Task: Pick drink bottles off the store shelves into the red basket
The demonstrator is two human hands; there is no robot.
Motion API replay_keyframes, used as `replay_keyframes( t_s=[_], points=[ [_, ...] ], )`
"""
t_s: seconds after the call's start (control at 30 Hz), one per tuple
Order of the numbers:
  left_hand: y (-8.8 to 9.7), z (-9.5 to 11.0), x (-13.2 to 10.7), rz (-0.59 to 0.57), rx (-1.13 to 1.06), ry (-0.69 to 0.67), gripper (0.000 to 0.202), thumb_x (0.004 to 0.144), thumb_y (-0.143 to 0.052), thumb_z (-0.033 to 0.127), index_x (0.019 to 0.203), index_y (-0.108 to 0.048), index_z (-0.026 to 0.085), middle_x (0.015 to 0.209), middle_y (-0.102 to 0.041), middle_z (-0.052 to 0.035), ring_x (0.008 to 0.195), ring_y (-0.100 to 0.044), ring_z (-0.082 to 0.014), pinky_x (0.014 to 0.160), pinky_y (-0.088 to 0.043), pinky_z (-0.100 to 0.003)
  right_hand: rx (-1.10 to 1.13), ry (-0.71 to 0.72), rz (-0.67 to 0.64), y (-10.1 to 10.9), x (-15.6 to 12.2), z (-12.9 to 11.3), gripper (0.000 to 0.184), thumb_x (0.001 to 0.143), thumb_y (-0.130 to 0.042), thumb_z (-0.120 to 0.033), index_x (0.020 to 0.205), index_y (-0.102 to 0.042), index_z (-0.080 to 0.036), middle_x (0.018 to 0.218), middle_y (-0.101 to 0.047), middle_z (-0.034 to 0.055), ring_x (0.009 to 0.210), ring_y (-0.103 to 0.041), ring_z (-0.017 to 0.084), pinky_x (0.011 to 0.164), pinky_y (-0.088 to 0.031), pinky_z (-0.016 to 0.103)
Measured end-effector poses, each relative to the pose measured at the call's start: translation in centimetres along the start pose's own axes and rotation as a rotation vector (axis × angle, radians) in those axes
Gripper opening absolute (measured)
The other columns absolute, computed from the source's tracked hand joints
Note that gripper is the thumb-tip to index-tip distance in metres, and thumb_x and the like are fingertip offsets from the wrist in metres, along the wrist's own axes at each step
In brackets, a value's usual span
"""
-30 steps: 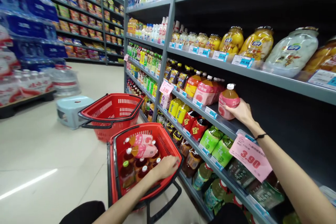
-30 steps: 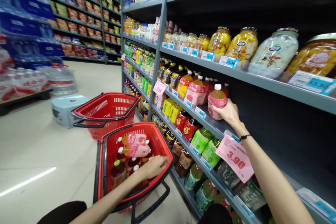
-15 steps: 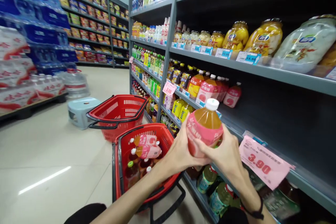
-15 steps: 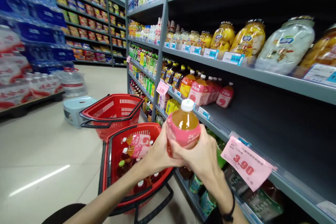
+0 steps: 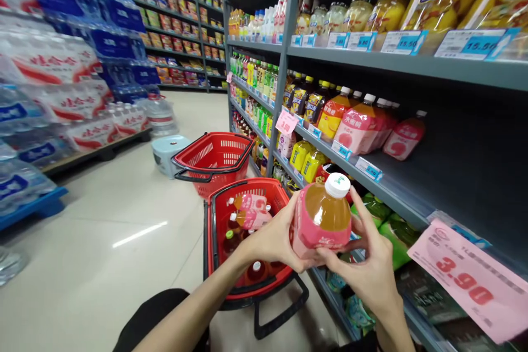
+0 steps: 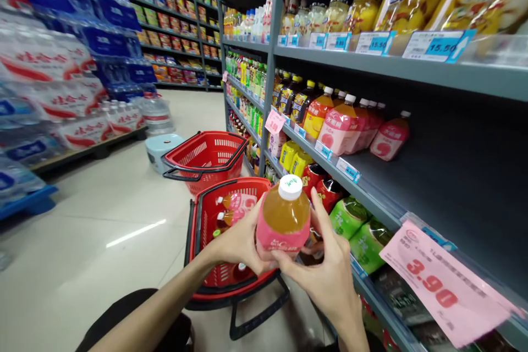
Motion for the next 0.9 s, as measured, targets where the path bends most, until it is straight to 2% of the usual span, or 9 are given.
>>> replay_keyframes(
  t_s=[0.13,0.3,0.43,0.53,0.63,0.73,0.9],
  points=[
    [-0.4,-1.9,-0.5,-0.069,-0.019,0.042,0.146,0.05,-0.096,0.021,0.173,-0.018,0.021,0.173,-0.04,-0.0194,0.158,-0.042,-0.0447,0.135,-0.028,-0.055,-0.078,0.114,0.114,0.6,-0.5,-0.9,0.091,0.085,-0.093,-0.039,0.165,-0.051,-0.03,0.147,-0.072,0.0121,0.062,-0.074,0.017,0.052,-0.067,0.03],
    [-0.4,-2.5,-0.9,-0.08,-0.067,0.054,0.153,0.047,-0.099,0.025,0.175,-0.015,0.019,0.179,-0.03,-0.02,0.164,-0.03,-0.047,0.137,-0.02,-0.058,-0.157,0.228,0.157,1.0,-1.1,-2.1,0.097,0.083,-0.095,-0.036,0.168,-0.046,-0.036,0.13,-0.081,0.0087,0.053,-0.068,0.017,0.047,-0.064,0.033],
    [-0.7,-2.0,-0.8,-0.112,-0.1,0.084,0.152,0.046,-0.099,0.024,0.175,-0.018,0.019,0.18,-0.028,-0.0194,0.165,-0.027,-0.0462,0.137,-0.017,-0.059,-0.16,0.214,0.169,1.0,-1.6,-2.1,0.098,0.082,-0.096,-0.036,0.167,-0.048,-0.031,0.124,-0.083,0.0108,0.055,-0.071,0.021,0.048,-0.064,0.035],
    [-0.7,-1.5,-0.7,-0.111,-0.12,0.094,0.153,0.045,-0.101,0.024,0.175,-0.02,0.021,0.179,-0.03,-0.0185,0.165,-0.029,-0.0451,0.137,-0.019,-0.058,-0.148,0.184,0.165,1.0,-1.9,-1.9,0.099,0.08,-0.097,-0.036,0.166,-0.05,-0.028,0.125,-0.083,0.0128,0.06,-0.074,0.024,0.047,-0.064,0.035],
    [-0.6,-1.3,-0.6,-0.093,-0.112,0.102,0.15,0.043,-0.101,0.025,0.173,-0.025,0.02,0.176,-0.037,-0.0189,0.162,-0.034,-0.0468,0.134,-0.028,-0.059,-0.149,0.177,0.171,1.0,-2.0,-1.9,0.099,0.08,-0.098,-0.038,0.166,-0.05,-0.027,0.124,-0.083,0.013,0.064,-0.077,0.026,0.047,-0.064,0.036],
    [-0.6,-1.2,-0.6,-0.087,-0.098,0.11,0.146,0.045,-0.1,0.026,0.172,-0.028,0.019,0.171,-0.044,-0.0199,0.158,-0.041,-0.0479,0.132,-0.034,-0.06,-0.166,0.186,0.179,1.1,-1.9,-2.1,0.099,0.08,-0.097,-0.042,0.166,-0.051,-0.026,0.125,-0.083,0.0135,0.058,-0.075,0.024,0.046,-0.063,0.036],
    [-0.7,-1.9,-0.8,-0.091,-0.097,0.104,0.146,0.046,-0.1,0.026,0.172,-0.027,0.019,0.17,-0.046,-0.0195,0.161,-0.036,-0.0474,0.134,-0.029,-0.059,-0.166,0.152,0.171,1.1,-1.9,-1.9,0.097,0.08,-0.097,-0.045,0.164,-0.054,-0.025,0.138,-0.077,0.0162,0.07,-0.08,0.027,0.047,-0.064,0.035]
  ],
)
Point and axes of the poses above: each hand's wrist, its own x-axis towards the middle knuckle, its own y-axis out of the back of the hand, z = x × y, the point moved 6 cm from there along x, towards the middle knuckle
